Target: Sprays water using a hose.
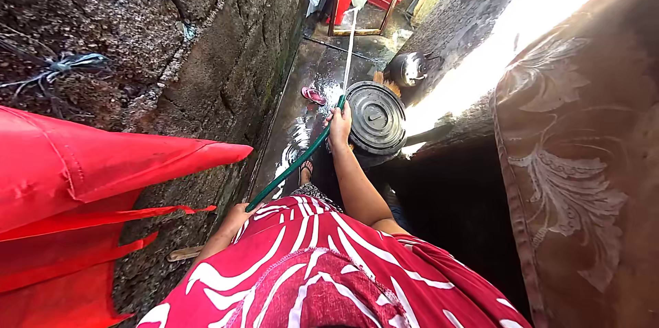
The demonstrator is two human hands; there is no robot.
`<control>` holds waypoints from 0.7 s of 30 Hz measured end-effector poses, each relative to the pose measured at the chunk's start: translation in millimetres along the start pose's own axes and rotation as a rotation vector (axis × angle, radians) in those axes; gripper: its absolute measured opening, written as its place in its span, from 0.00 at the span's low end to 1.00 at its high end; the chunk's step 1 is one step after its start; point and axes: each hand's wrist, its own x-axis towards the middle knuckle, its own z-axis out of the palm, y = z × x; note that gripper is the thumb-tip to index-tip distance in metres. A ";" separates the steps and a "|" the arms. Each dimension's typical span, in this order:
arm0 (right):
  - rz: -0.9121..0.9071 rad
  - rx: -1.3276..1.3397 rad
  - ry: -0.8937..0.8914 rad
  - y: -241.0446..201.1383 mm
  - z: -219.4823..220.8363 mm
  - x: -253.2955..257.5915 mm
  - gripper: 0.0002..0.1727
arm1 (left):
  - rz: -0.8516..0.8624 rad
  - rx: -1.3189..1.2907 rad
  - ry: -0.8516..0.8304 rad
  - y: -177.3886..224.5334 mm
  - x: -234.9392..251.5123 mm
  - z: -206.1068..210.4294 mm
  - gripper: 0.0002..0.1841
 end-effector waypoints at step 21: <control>0.220 -0.044 0.155 23.2 8.1 10.1 0.21 | -0.032 0.012 -0.015 -5.5 -2.3 -3.7 0.24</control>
